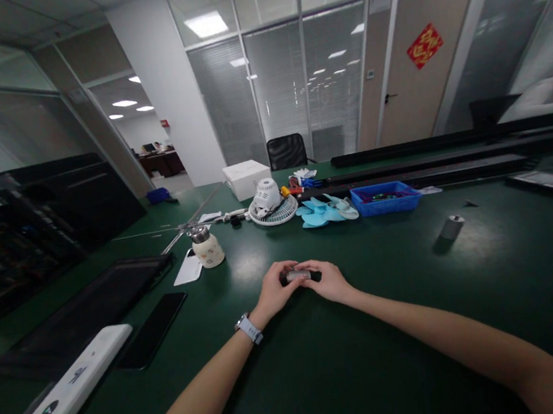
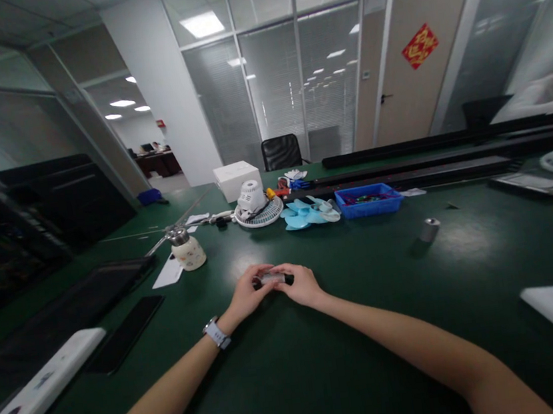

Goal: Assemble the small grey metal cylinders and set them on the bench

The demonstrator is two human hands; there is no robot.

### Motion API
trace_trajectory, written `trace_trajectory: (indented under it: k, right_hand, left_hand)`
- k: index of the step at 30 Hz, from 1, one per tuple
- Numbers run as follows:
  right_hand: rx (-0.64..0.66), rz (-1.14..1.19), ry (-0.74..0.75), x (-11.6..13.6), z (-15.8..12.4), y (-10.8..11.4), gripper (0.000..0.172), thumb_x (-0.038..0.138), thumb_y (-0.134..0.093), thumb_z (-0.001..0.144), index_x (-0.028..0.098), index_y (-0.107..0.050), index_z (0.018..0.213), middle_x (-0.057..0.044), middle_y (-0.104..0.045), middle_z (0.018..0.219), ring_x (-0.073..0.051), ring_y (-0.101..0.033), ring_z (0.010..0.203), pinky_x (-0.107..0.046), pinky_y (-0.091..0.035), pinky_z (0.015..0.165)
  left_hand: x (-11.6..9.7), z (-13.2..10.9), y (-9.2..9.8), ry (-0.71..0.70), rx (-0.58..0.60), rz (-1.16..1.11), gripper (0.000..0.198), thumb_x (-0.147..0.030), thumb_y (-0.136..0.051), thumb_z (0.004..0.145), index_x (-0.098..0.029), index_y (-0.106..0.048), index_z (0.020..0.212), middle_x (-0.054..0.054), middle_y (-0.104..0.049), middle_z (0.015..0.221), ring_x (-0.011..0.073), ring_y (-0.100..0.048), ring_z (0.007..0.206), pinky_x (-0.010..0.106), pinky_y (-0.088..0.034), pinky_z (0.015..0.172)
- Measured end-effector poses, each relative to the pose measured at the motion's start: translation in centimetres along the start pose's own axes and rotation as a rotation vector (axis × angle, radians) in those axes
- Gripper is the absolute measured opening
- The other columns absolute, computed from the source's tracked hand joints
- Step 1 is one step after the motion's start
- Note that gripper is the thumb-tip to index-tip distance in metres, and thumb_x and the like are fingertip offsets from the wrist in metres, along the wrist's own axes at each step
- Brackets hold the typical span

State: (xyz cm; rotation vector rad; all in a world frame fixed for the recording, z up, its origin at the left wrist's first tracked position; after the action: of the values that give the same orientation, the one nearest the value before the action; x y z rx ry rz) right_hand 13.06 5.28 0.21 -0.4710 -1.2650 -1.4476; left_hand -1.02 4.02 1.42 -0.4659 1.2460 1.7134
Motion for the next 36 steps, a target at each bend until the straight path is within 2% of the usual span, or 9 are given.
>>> trace_trajectory:
  k: [5,11,17,25,31,36]
  right_hand:
    - [-0.018,0.126,-0.04,-0.8,0.2,0.1,0.033,0.025,-0.07,0.071,0.02,-0.064,0.103,-0.006,-0.068,0.108,-0.021,-0.064,0.103,-0.039,-0.046,0.096]
    - [0.042,0.255,-0.069,-1.0,0.4,-0.1,0.044,0.031,-0.072,0.07,0.018,-0.061,0.111,-0.01,-0.065,0.115,-0.022,-0.061,0.108,-0.041,-0.045,0.099]
    - [0.055,0.209,-0.052,-0.8,0.3,-0.2,0.04,0.026,-0.07,0.072,0.017,-0.06,0.109,-0.009,-0.066,0.111,-0.02,-0.062,0.106,-0.04,-0.045,0.099]
    - [0.085,0.169,0.011,-0.5,-0.1,-0.5,0.031,0.025,-0.067,0.075,0.022,-0.053,0.102,-0.004,-0.068,0.105,-0.018,-0.062,0.104,-0.039,-0.045,0.095]
    - [0.087,0.125,0.023,-0.5,-0.1,-0.5,0.031,0.027,-0.068,0.075,0.022,-0.052,0.1,-0.003,-0.067,0.102,-0.018,-0.062,0.103,-0.037,-0.045,0.094]
    - [0.083,0.104,0.016,-0.7,-0.1,-0.4,0.032,0.026,-0.068,0.075,0.022,-0.052,0.103,-0.003,-0.067,0.099,-0.017,-0.063,0.099,-0.036,-0.045,0.093]
  left_hand:
    - [1.3,0.1,-0.2,0.058,0.044,-0.227,0.057,-0.034,-0.076,0.069,-0.018,-0.054,0.119,0.007,-0.066,0.101,0.0184,-0.063,0.091,0.034,-0.05,0.081]
    - [1.5,0.5,0.1,0.09,-0.041,-0.381,0.065,-0.028,-0.08,0.063,-0.018,-0.049,0.119,0.01,-0.068,0.105,0.0195,-0.065,0.095,0.035,-0.05,0.085]
    - [0.6,0.7,0.1,0.065,-0.097,-0.335,0.061,-0.027,-0.079,0.065,-0.019,-0.049,0.118,0.012,-0.069,0.107,0.0215,-0.065,0.099,0.037,-0.049,0.086]
    - [-1.2,0.7,-0.3,0.014,-0.084,-0.238,0.052,-0.029,-0.074,0.07,-0.02,-0.052,0.116,0.009,-0.069,0.107,0.0208,-0.065,0.1,0.038,-0.049,0.089]
    - [-2.0,0.9,0.4,0.009,-0.112,-0.179,0.043,-0.036,-0.068,0.076,-0.02,-0.053,0.113,0.006,-0.073,0.093,0.0194,-0.068,0.091,0.036,-0.05,0.085]
    - [-2.1,1.3,0.5,-0.005,-0.151,-0.173,0.032,-0.032,-0.067,0.077,-0.019,-0.054,0.103,0.004,-0.073,0.084,0.0183,-0.069,0.085,0.035,-0.05,0.084]
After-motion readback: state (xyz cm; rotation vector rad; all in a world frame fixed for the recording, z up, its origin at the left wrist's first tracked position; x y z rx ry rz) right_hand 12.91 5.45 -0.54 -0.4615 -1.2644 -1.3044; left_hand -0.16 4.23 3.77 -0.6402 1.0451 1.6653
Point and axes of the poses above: each hand's wrist, its own z-axis towards the middle knuckle, its own y-axis out of the back of the hand, x = y × z, the point moved 7 cm from there along z, towards the middle knuckle
